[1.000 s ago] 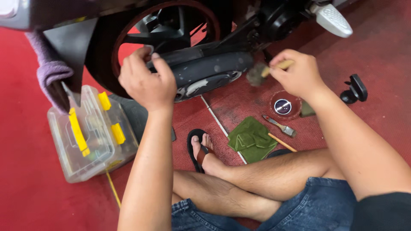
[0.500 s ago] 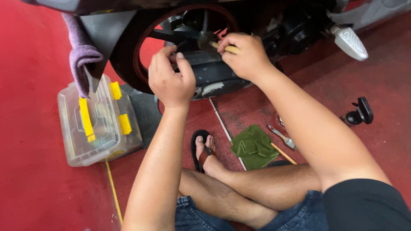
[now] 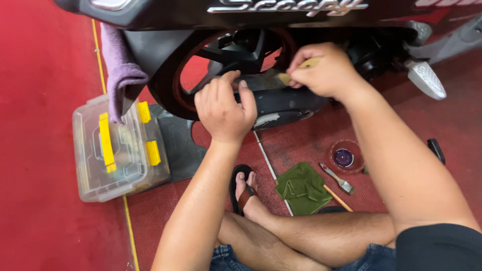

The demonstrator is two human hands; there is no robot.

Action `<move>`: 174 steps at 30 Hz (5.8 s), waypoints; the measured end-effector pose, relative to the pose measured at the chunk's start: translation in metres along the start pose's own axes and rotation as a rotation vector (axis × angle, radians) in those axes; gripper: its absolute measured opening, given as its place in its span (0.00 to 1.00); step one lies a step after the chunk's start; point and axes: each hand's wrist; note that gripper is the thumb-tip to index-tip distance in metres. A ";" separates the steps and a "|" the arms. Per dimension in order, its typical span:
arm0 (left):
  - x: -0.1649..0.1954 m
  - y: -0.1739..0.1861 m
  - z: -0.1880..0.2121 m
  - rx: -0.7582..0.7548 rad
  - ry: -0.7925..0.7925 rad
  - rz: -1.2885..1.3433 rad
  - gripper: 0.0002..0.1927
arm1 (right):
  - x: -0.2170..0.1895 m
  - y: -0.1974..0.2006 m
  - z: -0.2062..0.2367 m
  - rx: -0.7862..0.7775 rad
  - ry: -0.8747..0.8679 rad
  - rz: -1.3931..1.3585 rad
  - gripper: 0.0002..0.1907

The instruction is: The person sits on the floor and uses a paintbrush to apply black paint to the rear fender of a scooter. They repeatedly dip the brush into a small container of paint and wipe the area with a green cloth.

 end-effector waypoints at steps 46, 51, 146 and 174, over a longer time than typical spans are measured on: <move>-0.006 -0.001 0.000 -0.102 -0.106 -0.161 0.08 | 0.057 0.012 -0.080 -0.102 -0.271 1.135 0.22; -0.008 -0.001 0.001 -0.097 -0.110 -0.164 0.09 | 0.023 0.044 -0.025 0.174 0.034 1.045 0.15; 0.000 -0.023 0.037 -0.153 -0.085 -0.220 0.10 | 0.239 0.042 0.240 0.452 -0.464 0.407 0.13; -0.005 -0.014 0.048 -0.170 -0.160 -0.168 0.12 | 0.224 0.006 0.227 0.026 -0.247 0.628 0.12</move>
Point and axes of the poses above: each hand's wrist, its own z-axis away from the middle knuckle, its own y-axis out of the back of the hand, x = y × z, and after that the axes turned 8 degrees about z, right-handed
